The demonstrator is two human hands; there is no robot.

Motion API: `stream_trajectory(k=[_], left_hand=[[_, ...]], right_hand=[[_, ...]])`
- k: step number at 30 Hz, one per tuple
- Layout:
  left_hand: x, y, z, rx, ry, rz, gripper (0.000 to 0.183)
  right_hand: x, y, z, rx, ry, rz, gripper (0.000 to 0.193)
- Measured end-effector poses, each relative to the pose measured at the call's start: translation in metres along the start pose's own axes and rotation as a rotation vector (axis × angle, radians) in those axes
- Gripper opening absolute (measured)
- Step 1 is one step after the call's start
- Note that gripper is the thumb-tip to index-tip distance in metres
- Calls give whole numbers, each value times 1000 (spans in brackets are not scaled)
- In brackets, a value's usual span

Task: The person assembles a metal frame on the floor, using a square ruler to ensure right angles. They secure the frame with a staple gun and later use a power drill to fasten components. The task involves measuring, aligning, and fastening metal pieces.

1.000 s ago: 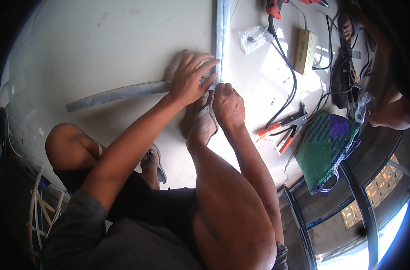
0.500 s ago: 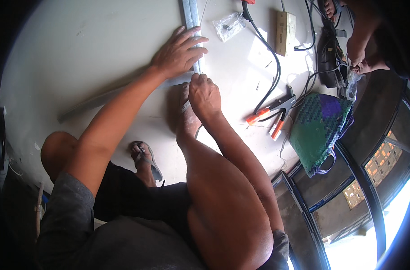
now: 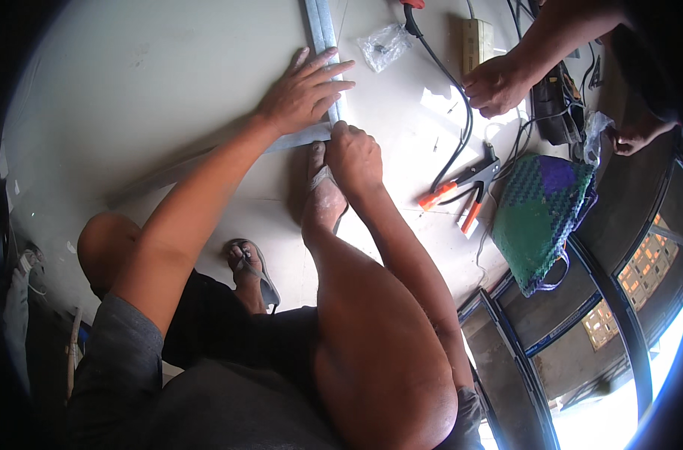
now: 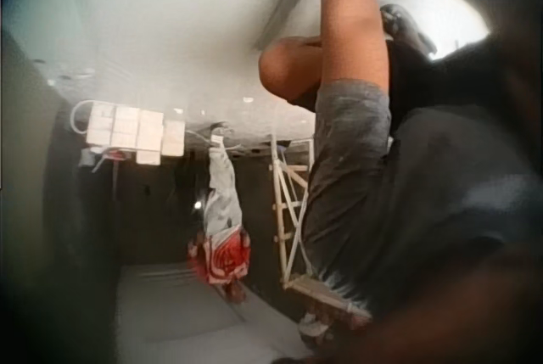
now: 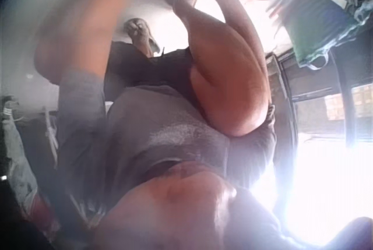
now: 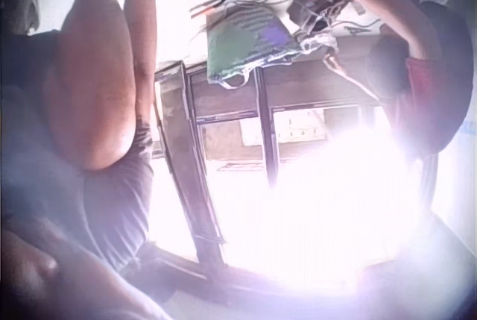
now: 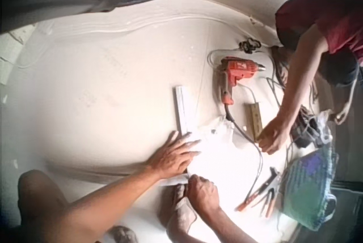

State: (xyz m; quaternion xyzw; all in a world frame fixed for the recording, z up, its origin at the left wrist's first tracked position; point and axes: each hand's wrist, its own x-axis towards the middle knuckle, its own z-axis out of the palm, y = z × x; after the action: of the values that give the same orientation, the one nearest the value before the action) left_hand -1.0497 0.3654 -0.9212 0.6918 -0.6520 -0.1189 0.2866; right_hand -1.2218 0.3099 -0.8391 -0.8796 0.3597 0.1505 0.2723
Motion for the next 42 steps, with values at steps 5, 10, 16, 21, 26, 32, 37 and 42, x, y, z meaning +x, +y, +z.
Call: stream_trajectory(k=[5, 10, 16, 21, 26, 32, 37, 42], left_hand=[[0, -1, -2, -17, 12, 2, 27], [-3, -1, -2, 2, 25, 14, 28], [-3, 0, -1, 32, -21, 2, 36], [-4, 3, -1, 20, 29, -50, 38], [-3, 1, -1, 29, -54, 4, 33], [1, 3, -1, 127, -83, 59, 20], [6, 8, -5, 168, -280, 21, 30], [8, 12, -6, 184, -295, 29, 29]], right_hand=[[-15, 8, 6, 157, 157, -31, 10], [-22, 2, -3, 191, 159, -9, 9], [-8, 10, 8, 166, 208, -92, 6], [-7, 13, 9, 164, 163, -118, 6], [-8, 23, 10, 214, 145, -159, 8], [-2, 24, 9, 127, 90, -188, 9], [-8, 22, 4, 214, 86, -133, 8], [-12, 24, 9, 292, 96, -55, 9]])
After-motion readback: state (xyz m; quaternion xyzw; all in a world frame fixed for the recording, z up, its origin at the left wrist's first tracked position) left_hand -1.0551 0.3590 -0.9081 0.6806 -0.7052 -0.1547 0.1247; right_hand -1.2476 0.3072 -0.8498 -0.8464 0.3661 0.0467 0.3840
